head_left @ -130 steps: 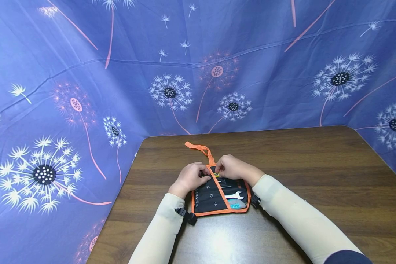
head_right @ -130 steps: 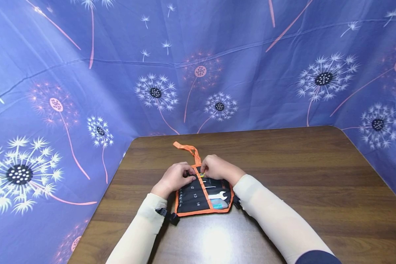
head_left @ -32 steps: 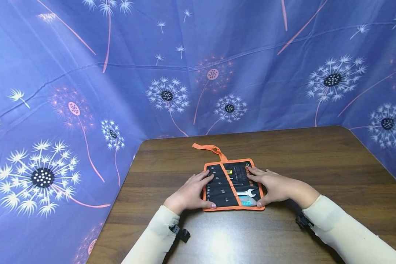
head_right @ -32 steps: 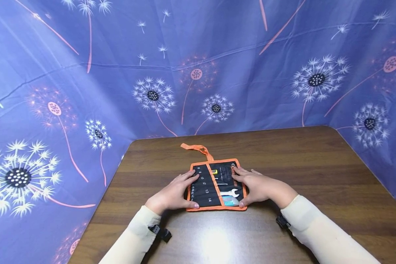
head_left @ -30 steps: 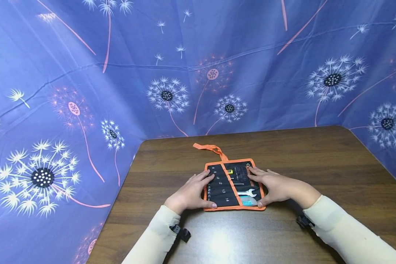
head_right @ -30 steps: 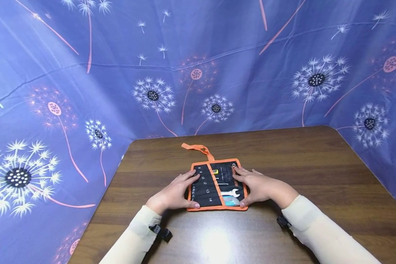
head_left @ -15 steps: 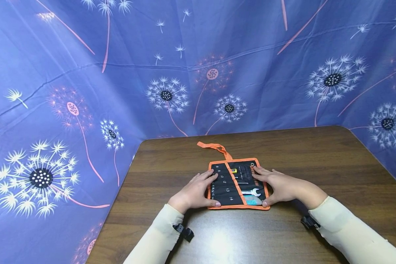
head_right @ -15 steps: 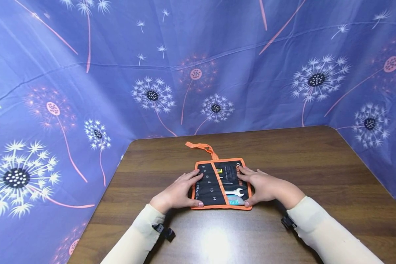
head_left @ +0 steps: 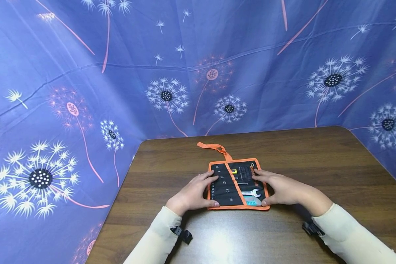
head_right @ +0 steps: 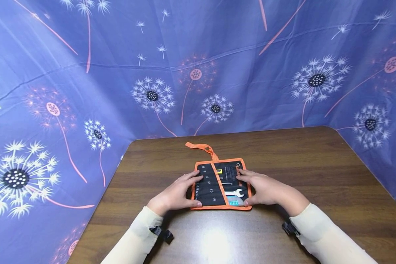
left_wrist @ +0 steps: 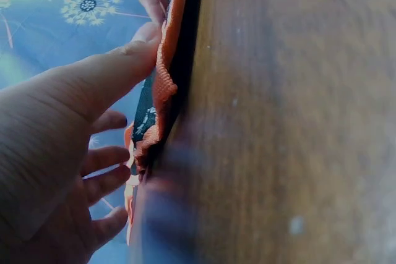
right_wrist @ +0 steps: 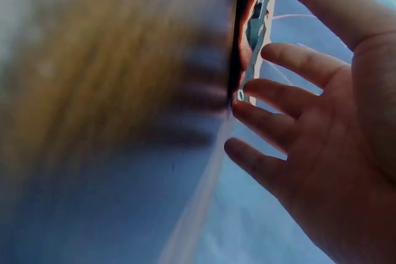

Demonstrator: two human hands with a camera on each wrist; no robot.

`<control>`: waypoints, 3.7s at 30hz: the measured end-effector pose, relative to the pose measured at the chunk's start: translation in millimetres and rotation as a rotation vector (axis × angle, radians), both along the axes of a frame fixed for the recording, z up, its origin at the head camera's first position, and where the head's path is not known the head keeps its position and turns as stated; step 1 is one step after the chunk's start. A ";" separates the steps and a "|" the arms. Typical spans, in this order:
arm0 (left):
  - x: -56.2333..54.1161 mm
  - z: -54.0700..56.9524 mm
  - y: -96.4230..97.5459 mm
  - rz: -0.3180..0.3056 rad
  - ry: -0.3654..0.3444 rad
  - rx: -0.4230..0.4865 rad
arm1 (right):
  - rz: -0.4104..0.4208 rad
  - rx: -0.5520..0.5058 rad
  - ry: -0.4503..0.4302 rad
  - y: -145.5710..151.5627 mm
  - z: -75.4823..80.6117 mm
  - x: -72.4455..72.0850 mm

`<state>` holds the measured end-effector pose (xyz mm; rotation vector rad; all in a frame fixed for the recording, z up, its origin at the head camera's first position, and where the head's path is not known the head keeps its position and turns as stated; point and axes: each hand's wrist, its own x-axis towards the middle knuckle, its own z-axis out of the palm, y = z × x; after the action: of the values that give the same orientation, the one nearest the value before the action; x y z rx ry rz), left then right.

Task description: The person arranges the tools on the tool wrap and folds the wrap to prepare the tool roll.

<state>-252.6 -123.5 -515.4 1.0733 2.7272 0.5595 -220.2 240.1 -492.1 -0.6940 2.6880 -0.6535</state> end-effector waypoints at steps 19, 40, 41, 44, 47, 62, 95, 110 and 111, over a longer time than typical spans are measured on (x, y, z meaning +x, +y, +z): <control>15.3 0.1 -11.7 -0.099 0.085 0.018 | 0.066 -0.016 0.030 -1.8 0.1 24.6; 8.1 -5.4 -10.1 -0.083 0.147 0.264 | 0.097 -0.124 0.168 3.7 -0.3 15.9; 7.8 -5.6 -9.9 -0.082 0.155 0.270 | 0.088 -0.127 0.171 3.8 0.1 15.6; 7.4 -5.5 -9.4 -0.075 0.164 0.283 | 0.065 -0.135 0.153 3.6 0.9 14.7; 7.3 -5.7 -9.6 -0.061 0.166 0.281 | 0.056 -0.150 0.124 3.8 1.3 14.2; 5.0 -9.3 -7.1 -0.018 0.163 0.307 | 0.044 -0.153 0.123 5.6 0.1 12.3; 6.5 -9.9 -4.1 -0.003 0.189 0.257 | 0.069 -0.194 0.242 4.4 -7.5 9.4; 8.1 -7.7 -6.5 -0.135 0.203 0.280 | 0.074 -0.219 0.250 1.6 -6.0 13.8; 8.5 -7.3 -6.7 -0.138 0.205 0.276 | 0.078 -0.212 0.241 1.7 -5.3 14.2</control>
<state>-244.2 -130.2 -522.7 1.4445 2.7731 0.8670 -206.0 241.8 -497.4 -0.9843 2.8150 -0.8954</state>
